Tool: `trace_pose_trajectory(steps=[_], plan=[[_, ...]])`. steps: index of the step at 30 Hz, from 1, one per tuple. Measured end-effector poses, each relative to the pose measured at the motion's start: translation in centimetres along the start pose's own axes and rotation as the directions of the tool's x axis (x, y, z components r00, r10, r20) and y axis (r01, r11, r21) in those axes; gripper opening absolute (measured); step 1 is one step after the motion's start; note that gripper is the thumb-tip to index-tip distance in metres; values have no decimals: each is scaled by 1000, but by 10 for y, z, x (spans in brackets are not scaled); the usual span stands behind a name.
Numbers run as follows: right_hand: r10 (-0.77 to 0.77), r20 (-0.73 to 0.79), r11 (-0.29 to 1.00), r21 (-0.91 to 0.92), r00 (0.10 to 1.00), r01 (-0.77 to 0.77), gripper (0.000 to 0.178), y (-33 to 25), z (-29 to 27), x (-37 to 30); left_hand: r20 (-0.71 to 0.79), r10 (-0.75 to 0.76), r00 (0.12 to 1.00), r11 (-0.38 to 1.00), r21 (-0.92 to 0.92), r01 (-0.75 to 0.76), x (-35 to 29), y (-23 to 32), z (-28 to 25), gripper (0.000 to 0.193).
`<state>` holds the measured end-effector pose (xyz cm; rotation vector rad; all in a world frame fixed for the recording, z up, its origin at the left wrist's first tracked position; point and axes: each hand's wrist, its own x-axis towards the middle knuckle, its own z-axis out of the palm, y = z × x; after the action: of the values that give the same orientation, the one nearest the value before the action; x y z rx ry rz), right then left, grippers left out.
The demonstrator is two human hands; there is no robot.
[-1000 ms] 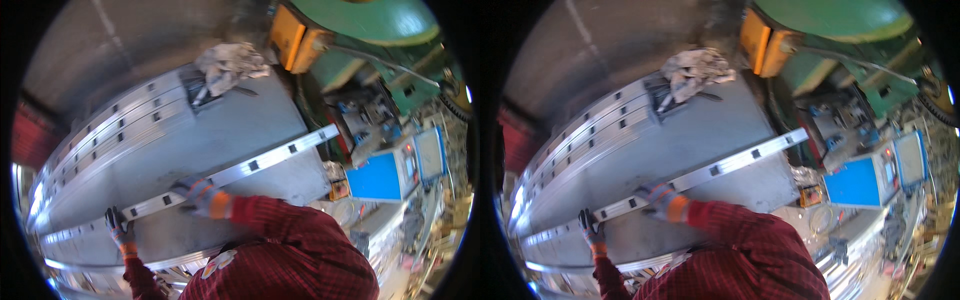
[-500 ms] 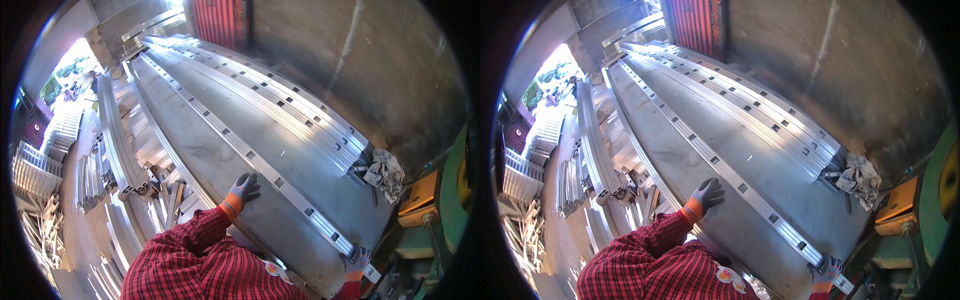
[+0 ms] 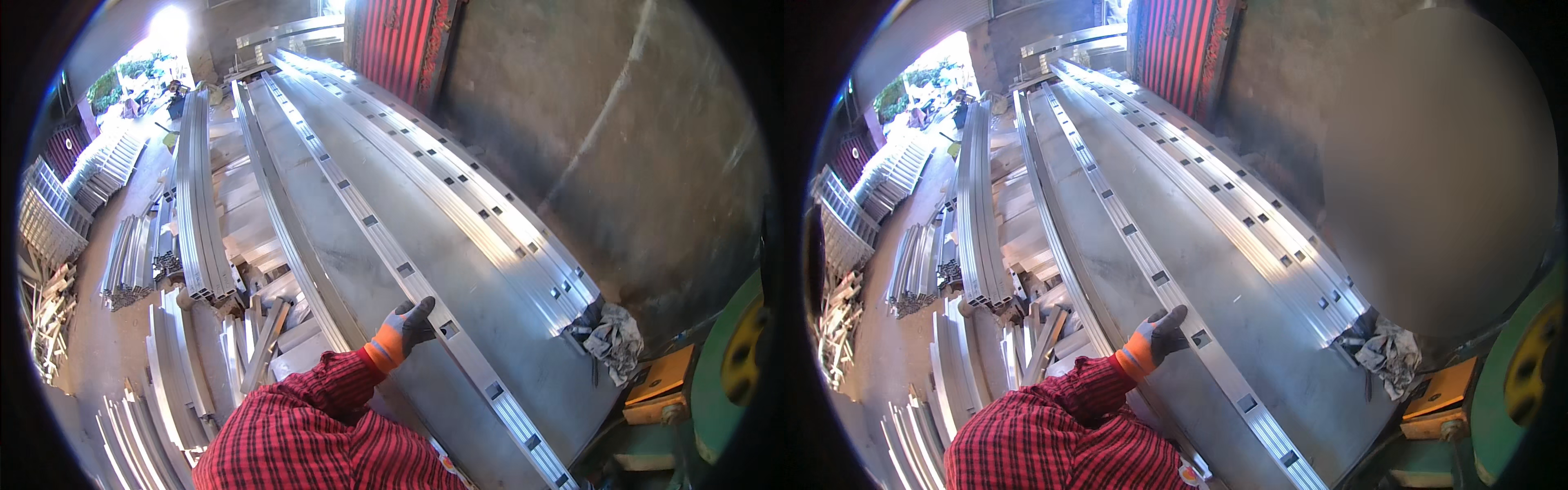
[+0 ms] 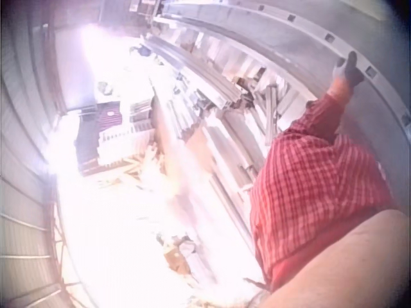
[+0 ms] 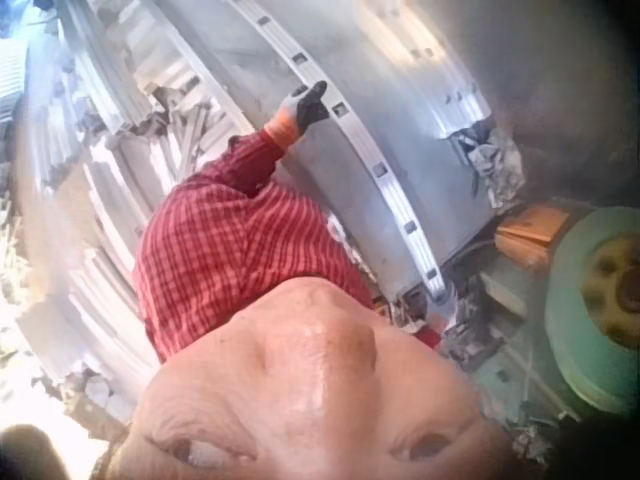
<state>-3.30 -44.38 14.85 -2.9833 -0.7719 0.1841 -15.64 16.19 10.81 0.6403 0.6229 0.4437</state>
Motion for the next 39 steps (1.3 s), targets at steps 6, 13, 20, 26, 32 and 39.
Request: trace_pose_trajectory(steps=[6,13,20,26,32,39], plan=[[-152,-23,985,76,988,154,68,-116,-37,53,-41,147,988,989,10,-146,68,51,-36,37],[-499,-342,863,-109,796,494,63,-254,-68,123,-117,463,878,879,-65,-472,189,174,-73,48],[-540,-389,827,-81,746,557,52,-348,-88,186,-287,541,791,832,41,-554,275,247,-79,47],[-498,-364,863,-121,787,490,80,-375,-59,215,-263,516,815,856,180,-484,317,284,-119,54],[-406,-323,896,42,855,441,70,-400,-63,261,-196,509,838,835,346,-427,362,323,-136,58],[-214,-107,977,-27,971,213,61,-369,-22,375,160,299,941,826,452,-338,321,308,-98,53]])
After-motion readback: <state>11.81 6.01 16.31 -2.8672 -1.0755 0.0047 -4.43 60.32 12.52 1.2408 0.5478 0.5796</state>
